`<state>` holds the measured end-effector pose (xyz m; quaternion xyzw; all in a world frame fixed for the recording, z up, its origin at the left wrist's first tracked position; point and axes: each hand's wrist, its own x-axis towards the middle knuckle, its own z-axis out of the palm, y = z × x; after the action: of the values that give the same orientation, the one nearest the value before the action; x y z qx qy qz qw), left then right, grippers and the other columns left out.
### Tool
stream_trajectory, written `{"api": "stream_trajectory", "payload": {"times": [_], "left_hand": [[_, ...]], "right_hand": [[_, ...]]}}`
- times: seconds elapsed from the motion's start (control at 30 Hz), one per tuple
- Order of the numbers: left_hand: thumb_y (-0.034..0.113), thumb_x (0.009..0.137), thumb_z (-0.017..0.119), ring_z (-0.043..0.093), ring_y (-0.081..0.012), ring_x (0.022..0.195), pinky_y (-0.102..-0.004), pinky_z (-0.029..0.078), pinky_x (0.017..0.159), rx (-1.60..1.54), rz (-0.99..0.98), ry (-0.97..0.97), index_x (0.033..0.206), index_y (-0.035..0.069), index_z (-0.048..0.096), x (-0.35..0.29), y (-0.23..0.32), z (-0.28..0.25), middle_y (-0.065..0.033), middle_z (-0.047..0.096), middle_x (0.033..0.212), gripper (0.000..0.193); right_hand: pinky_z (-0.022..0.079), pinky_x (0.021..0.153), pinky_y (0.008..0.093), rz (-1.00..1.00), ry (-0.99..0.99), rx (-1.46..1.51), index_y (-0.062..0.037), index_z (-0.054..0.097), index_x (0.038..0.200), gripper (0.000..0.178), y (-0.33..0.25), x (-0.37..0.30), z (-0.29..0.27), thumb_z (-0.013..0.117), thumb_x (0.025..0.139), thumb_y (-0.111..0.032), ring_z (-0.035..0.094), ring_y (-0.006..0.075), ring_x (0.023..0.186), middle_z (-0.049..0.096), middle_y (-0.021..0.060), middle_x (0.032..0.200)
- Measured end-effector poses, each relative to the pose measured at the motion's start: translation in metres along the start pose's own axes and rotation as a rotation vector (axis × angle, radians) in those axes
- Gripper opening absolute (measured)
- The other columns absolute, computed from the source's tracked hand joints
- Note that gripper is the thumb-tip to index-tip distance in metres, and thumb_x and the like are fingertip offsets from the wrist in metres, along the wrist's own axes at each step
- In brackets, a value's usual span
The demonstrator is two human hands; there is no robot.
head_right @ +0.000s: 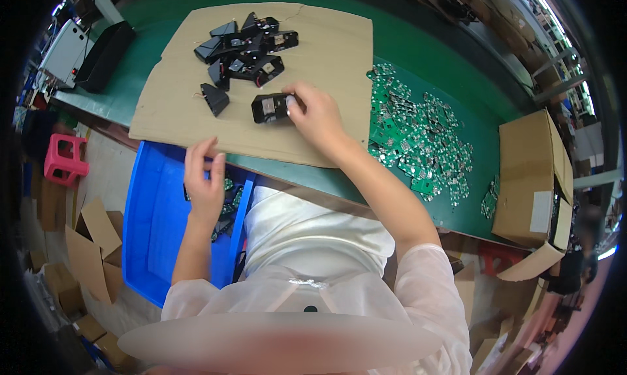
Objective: The person assembles electronic devices by fitting green circuit boards into black plastic housings and pressing them together before placing the finished units into a blue bin.
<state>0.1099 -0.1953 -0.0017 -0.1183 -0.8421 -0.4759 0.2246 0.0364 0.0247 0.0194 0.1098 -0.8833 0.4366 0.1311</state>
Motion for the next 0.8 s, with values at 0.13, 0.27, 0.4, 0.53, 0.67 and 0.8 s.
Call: {"api": "stream_trajectory", "payload": {"times": [0.13,0.27,0.4,0.53,0.67,0.8], "left_hand": [[0.009,0.083,0.059,0.058,-0.0197,0.087,-0.0267,0.050,0.061,-0.361,-0.073,-0.210,0.126,0.002,0.042,0.029,0.028,0.049,-0.0156,0.050,0.112,0.046],[0.004,0.087,0.049,0.061,-0.0168,0.078,-0.0262,0.051,0.072,-0.686,-0.401,-0.499,0.123,-0.002,0.042,0.057,0.040,0.079,-0.0137,0.057,0.106,0.037],[0.001,0.086,0.044,0.061,-0.0251,0.088,-0.0319,0.051,0.078,-0.920,-0.433,-0.449,0.119,-0.008,0.041,0.095,0.056,0.115,-0.0170,0.056,0.105,0.035],[0.003,0.085,0.048,0.061,-0.0277,0.088,-0.0341,0.053,0.079,-1.274,-0.561,-0.485,0.108,-0.009,0.042,0.123,0.067,0.157,-0.0178,0.054,0.101,0.027],[0.008,0.084,0.055,0.060,-0.0227,0.080,-0.0324,0.053,0.076,-1.273,-0.645,-0.437,0.103,-0.006,0.043,0.125,0.060,0.185,-0.0147,0.056,0.095,0.026],[0.010,0.086,0.056,0.060,-0.0200,0.078,-0.0300,0.051,0.067,-1.204,-0.704,-0.435,0.106,-0.005,0.043,0.115,0.047,0.192,-0.0135,0.057,0.093,0.028]], "right_hand": [[0.047,0.061,0.0260,-0.200,-0.036,-0.048,-0.0033,0.061,0.099,0.018,-0.008,-0.023,-0.026,0.055,0.082,-0.004,0.059,0.0170,0.066,0.062,0.0086,0.083],[0.047,0.062,0.0235,0.025,0.043,0.126,-0.0027,0.061,0.102,0.019,0.017,-0.026,-0.060,0.052,0.089,-0.014,0.057,0.0105,0.071,0.061,0.0032,0.080],[0.045,0.083,0.0364,0.091,0.356,-0.330,-0.0066,0.059,0.106,0.026,0.081,0.009,-0.103,0.047,0.083,-0.004,0.055,0.0283,0.099,0.061,0.0080,0.106],[0.041,0.094,0.0368,0.014,0.205,-0.620,-0.0104,0.056,0.114,0.046,0.135,0.037,-0.114,0.045,0.072,0.006,0.046,0.0264,0.113,0.050,0.0055,0.125],[0.043,0.086,0.0364,0.014,-0.012,-0.740,-0.0091,0.059,0.109,0.038,0.148,0.041,-0.119,0.054,0.073,0.001,0.050,0.0253,0.104,0.056,0.0051,0.113],[0.045,0.080,0.0376,0.009,0.041,-0.785,-0.0116,0.061,0.103,0.029,0.139,0.035,-0.125,0.059,0.074,-0.007,0.052,0.0243,0.099,0.057,0.0059,0.101]]}}
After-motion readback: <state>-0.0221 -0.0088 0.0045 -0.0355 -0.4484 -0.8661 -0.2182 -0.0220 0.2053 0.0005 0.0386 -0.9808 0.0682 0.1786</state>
